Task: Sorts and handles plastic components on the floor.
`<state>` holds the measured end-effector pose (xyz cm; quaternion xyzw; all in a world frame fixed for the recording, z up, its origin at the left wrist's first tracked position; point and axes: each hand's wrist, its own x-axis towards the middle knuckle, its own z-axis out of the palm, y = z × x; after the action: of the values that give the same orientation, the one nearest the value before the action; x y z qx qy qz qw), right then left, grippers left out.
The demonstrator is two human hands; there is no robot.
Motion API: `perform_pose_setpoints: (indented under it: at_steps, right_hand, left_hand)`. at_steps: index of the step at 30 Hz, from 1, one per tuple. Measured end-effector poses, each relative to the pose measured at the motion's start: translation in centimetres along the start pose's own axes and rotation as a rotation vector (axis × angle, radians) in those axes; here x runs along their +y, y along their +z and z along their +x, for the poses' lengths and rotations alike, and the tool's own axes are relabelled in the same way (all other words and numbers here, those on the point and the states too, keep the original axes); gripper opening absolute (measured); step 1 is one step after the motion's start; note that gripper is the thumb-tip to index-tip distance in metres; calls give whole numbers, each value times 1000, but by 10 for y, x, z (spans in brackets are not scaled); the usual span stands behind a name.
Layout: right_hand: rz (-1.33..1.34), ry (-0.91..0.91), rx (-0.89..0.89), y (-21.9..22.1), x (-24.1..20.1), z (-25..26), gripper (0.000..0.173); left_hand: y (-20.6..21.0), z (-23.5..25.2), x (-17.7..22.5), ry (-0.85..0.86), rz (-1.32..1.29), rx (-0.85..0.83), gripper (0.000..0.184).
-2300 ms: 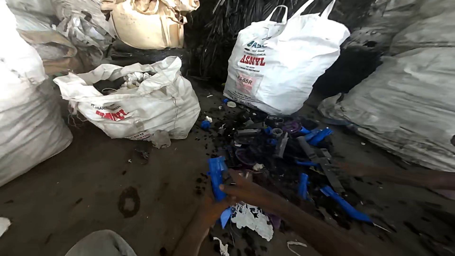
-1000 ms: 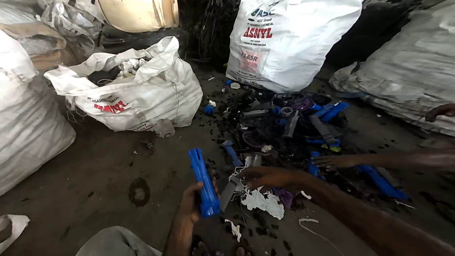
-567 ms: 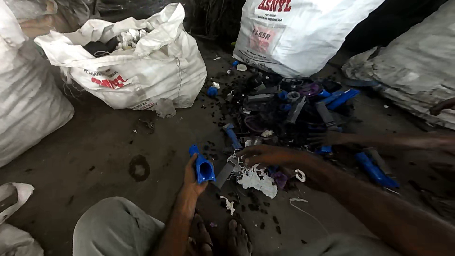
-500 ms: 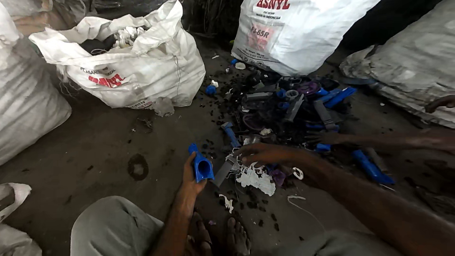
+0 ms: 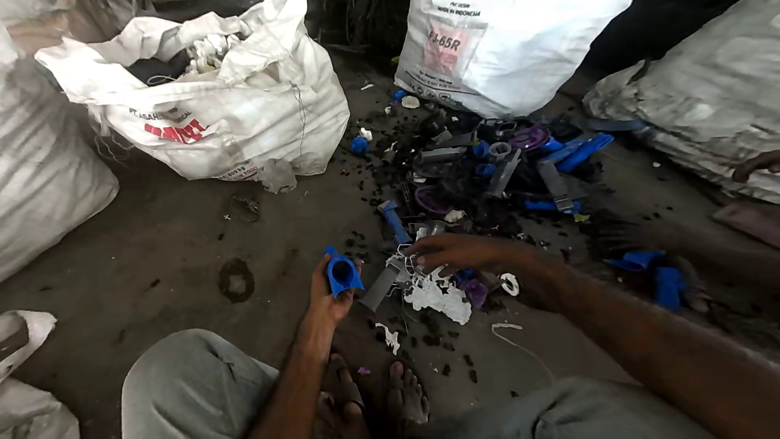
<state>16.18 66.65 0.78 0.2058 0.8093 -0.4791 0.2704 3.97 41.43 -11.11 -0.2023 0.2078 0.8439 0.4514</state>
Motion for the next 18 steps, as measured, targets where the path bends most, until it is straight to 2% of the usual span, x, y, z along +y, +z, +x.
perform_pose_setpoints:
  at_steps: [10,18]
  right_hand:
    - [39,-21,19,-5,6,-6,38]
    - [24,-17,53,-8,10,-9,39]
  left_hand:
    - [2,-5,0,-16,2,4,36]
    - [-10,-10,5,36,314,-352,45]
